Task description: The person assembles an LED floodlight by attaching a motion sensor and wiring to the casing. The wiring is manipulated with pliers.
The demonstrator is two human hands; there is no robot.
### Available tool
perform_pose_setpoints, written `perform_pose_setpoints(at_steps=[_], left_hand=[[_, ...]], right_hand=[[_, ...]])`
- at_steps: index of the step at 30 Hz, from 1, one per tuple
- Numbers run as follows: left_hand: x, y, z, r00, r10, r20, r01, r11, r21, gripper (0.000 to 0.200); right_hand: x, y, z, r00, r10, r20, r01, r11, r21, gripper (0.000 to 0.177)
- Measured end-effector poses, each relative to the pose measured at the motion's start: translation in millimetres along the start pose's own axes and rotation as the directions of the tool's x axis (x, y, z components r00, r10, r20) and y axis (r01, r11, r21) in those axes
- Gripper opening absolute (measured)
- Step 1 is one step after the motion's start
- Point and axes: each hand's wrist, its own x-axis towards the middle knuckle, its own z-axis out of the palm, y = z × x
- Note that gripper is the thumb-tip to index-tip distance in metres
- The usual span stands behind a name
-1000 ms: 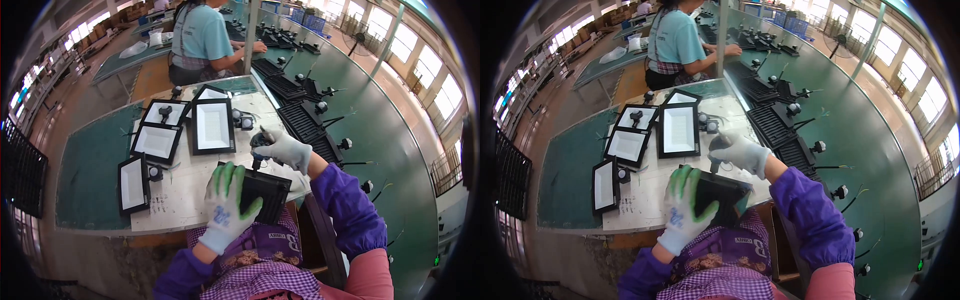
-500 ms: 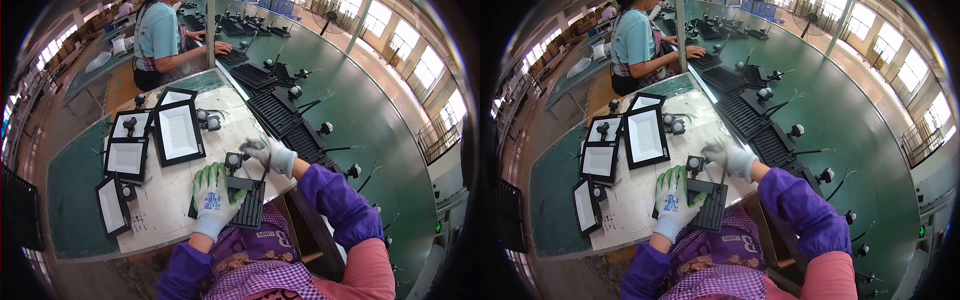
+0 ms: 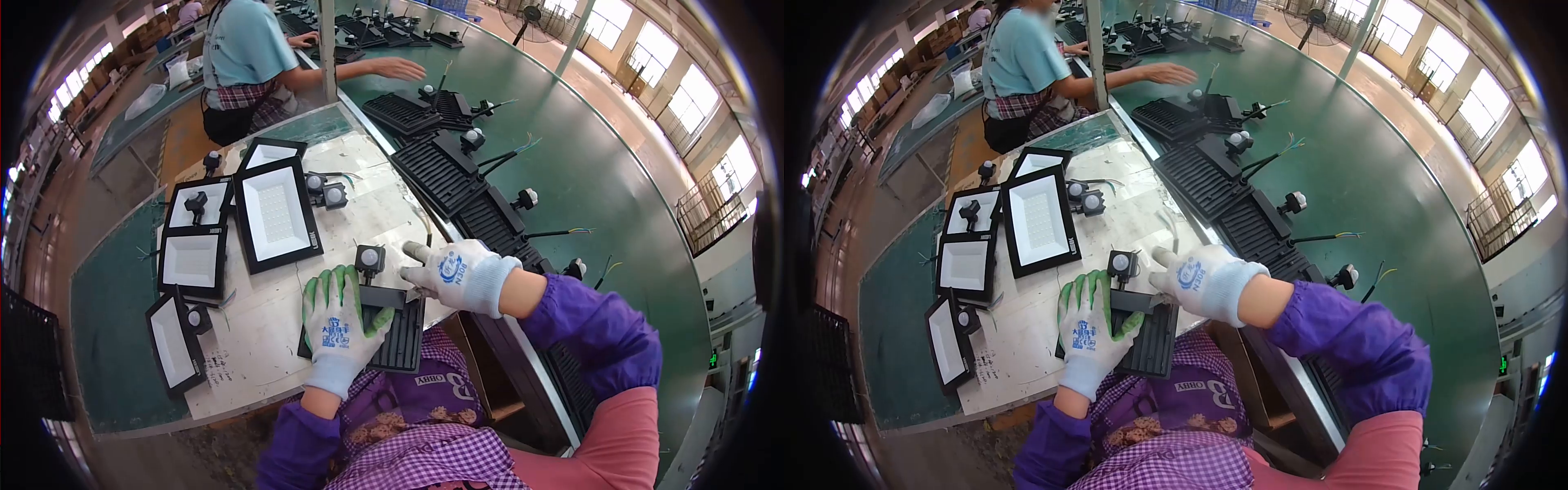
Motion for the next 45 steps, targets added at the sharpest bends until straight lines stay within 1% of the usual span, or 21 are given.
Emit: perform_pose_setpoints(at_steps=[3, 7, 10, 11, 15, 17, 19, 20, 21, 22, 24, 25, 26, 31, 34, 35, 36, 38, 40, 44, 45], left_hand=[[0.4, -0.4, 0.2, 1.0, 0.009, -0.026, -0.01, 1.0, -0.013, 0.077], [1.2, -0.8, -1.3, 1.0, -0.019, 0.015, 0.02, 0.998, -0.061, 0.078], [-0.7, 0.3, -3.3, 0.999, -0.04, 0.023, 0.041, 0.997, -0.067, 0.077], [-1.3, -0.9, -0.3, 1.0, -0.025, 0.001, 0.025, 0.998, -0.051, 0.077], [-2.6, -2.8, -0.2, 0.999, 0.01, -0.051, -0.013, 0.999, -0.05, 0.075], [-5.0, 0.5, -3.9, 0.989, 0.001, -0.149, -0.015, 0.995, -0.096, 0.068], [0.6, 6.0, -6.0, 0.975, 0.006, -0.222, -0.052, 0.978, -0.203, 0.063], [4.6, 11.0, -5.7, 0.97, 0.018, -0.243, -0.089, 0.954, -0.285, 0.06], [9.8, 17.5, -6.5, 0.964, 0.033, -0.266, -0.132, 0.922, -0.363, 0.058], [17.2, 27.7, -9.7, 0.99, -0.034, -0.137, -0.043, 0.852, -0.522, 0.057], [34.9, 51.3, -17.1, 0.983, -0.103, 0.151, 0.182, 0.631, -0.754, 0.057], [43.8, 56.7, -11.3, 0.989, -0.071, 0.127, 0.145, 0.513, -0.846, 0.052], [47.9, 62.5, -12.0, 0.947, -0.068, 0.313, 0.32, 0.242, -0.916, 0.037], [50.9, 56.4, 17.8, 0.955, -0.026, 0.296, 0.295, 0.197, -0.935, 0.015], [49.3, 47.5, 17.1, 0.948, 0.075, 0.308, 0.306, 0.044, -0.951, 0.014], [49.0, 45.4, 26.5, 0.984, 0.055, 0.167, 0.153, 0.206, -0.967, 0.014], [47.3, 44.3, 26.0, 0.985, 0.054, 0.164, 0.148, 0.221, -0.964, 0.014], [49.3, 45.2, 20.7, 0.986, 0.07, 0.153, 0.131, 0.251, -0.959, 0.015], [54.3, 54.0, 11.1, 0.994, 0.018, 0.105, 0.096, 0.283, -0.954, 0.016], [45.3, 58.9, 19.0, 0.994, -0.057, 0.094, 0.104, 0.21, -0.972, 0.017], [45.8, 58.8, 17.6, 0.993, -0.065, 0.101, 0.114, 0.251, -0.961, 0.018]], right_hand=[[10.3, 0.0, -1.8, 0.975, -0.001, 0.223, -0.007, 0.999, 0.039, 0.021], [16.0, -10.6, 16.6, 0.985, -0.128, 0.118, 0.121, 0.991, 0.065, 0.019], [19.7, -19.6, 3.0, 0.97, -0.072, 0.231, 0.058, 0.996, 0.069, 0.018], [22.0, -9.8, 18.3, 0.982, -0.138, 0.13, 0.134, 0.99, 0.041, 0.019], [2.0, -20.4, 13.8, 0.999, -0.031, -0.021, 0.034, 0.989, 0.141, 0.019], [-17.0, -24.5, 19.8, 0.946, 0.037, -0.323, 0.063, 0.954, 0.294, 0.017], [-29.3, -13.2, 24.4, 0.835, 0.188, -0.517, 0.098, 0.874, 0.476, 0.013], [-29.0, -4.7, 23.3, 0.808, 0.347, -0.477, 0.032, 0.781, 0.623, 0.018], [-25.9, 1.8, 13.8, 0.802, 0.469, -0.371, -0.044, 0.665, 0.745, 0.023], [-22.1, 8.5, 1.6, 0.783, 0.571, -0.247, -0.116, 0.524, 0.844, 0.029], [-9.0, 24.2, -8.6, 0.861, 0.507, -0.053, -0.186, 0.408, 0.894, 0.036], [-1.6, 29.8, -8.8, 0.897, 0.441, 0.024, -0.18, 0.316, 0.932, 0.035], [5.2, 34.1, -9.2, 0.927, 0.362, 0.096, -0.183, 0.217, 0.959, 0.034], [24.1, 56.4, 8.1, 0.983, 0.181, 0.003, -0.016, 0.07, 0.997, 0.018], [12.0, 44.9, 5.6, 0.992, 0.128, 0.01, -0.03, 0.155, 0.987, 0.018], [9.6, 42.0, 4.0, 0.964, 0.084, -0.251, 0.188, 0.451, 0.873, 0.019], [9.0, 41.0, 6.3, 0.958, 0.074, -0.278, 0.181, 0.594, 0.784, 0.019], [6.7, 28.5, 3.6, 0.912, 0.274, -0.305, 0.121, 0.529, 0.84, 0.017], [-2.2, 18.0, -9.2, 0.888, 0.458, 0.026, -0.121, 0.179, 0.976, 0.016], [-6.3, 24.7, 10.8, 0.965, 0.256, -0.051, 0.102, -0.19, 0.977, 0.018], [-8.7, 23.7, 9.1, 0.964, 0.255, -0.07, 0.101, -0.107, 0.989, 0.018]])
